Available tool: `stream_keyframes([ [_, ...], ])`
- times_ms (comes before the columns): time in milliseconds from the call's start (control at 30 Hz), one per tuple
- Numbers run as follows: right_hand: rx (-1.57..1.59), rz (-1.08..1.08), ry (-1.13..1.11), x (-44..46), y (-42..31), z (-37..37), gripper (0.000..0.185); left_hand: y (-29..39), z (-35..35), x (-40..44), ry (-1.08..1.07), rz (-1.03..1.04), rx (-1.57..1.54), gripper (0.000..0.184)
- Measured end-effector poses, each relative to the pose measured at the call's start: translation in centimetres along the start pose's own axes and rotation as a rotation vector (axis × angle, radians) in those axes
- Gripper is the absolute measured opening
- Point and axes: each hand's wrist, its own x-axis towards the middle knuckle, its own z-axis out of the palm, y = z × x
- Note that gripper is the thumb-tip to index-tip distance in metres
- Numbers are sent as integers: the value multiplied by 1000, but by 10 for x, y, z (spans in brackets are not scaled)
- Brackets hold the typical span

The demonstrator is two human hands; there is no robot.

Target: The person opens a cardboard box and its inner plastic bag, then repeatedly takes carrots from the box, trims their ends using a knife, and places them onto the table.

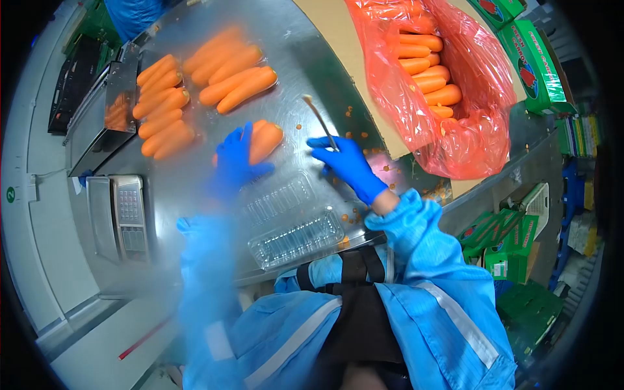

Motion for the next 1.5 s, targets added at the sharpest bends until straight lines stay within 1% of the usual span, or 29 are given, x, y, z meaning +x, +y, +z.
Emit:
stream_keyframes([
  [33, 22, 45, 20, -12, 6, -5, 33, 11, -1, -5, -29, -34, 81, 116],
  [133, 25, 125, 58, -44, 20, -14, 30, 16, 8, -13, -50, -84, -54, 124],
  [233, 47, 130, 58, -65, 39, -15, 29, 17, 13, -24, 93, 20, -64, 123],
  [300, 53, 155, 53, -72, 45, -12, 29, 14, 20, -23, 138, -28, -104, 122],
  [333, -21, 205, 44, -74, 42, -10, 26, 12, 22, -21, 162, -52, -126, 121],
  [433, 18, 138, 34, -73, 45, -4, 28, 5, 20, -10, 78, -92, -159, 116],
  [533, 58, 71, 13, -65, 40, 13, 33, 10, 7, -2, -62, -169, -125, 112],
  [600, 108, 58, -32, -58, 43, 25, 36, 9, 8, 3, -58, -155, -123, 113],
  [633, 82, 47, -53, -56, 43, 28, 36, 9, 7, 5, -55, -152, -121, 114],
  [733, 36, 35, -92, -57, 44, 33, 35, 11, -9, 2, -102, -176, -191, 88],
  [833, 49, 82, -67, -68, 47, 26, 32, -35, 25, 3, -41, -222, -601, 58],
  [867, 47, 113, -57, -71, 49, 21, 31, -46, 26, 2, -78, -230, -713, 52],
  [933, 50, 150, -33, -76, 52, 12, 29, -55, 23, 2, -152, -244, -936, 40],
  [1033, 70, 167, 1, -86, 56, 5, 28, -53, 17, -1, -178, -247, -997, 41],
  [1133, 77, 177, 3, -91, 57, 3, 28, -44, 14, -4, -103, -264, -749, 41],
  [1233, 51, 174, 7, -95, 55, 3, 28, -21, -5, -13, -81, -171, -554, 44],
  [1333, 53, 165, 0, -97, 54, 3, 29, -28, 0, -19, -34, -145, -638, 47],
  [1433, 62, 154, 6, -100, 55, 1, 29, -26, 2, -21, 242, -316, -669, 49],
  [1467, 59, 148, 11, -102, 54, 0, 29, -24, -1, -24, 291, -325, -721, 49],
  [1500, 55, 144, 14, -104, 54, -1, 29, -7, -23, -28, 340, -337, -773, 49],
])
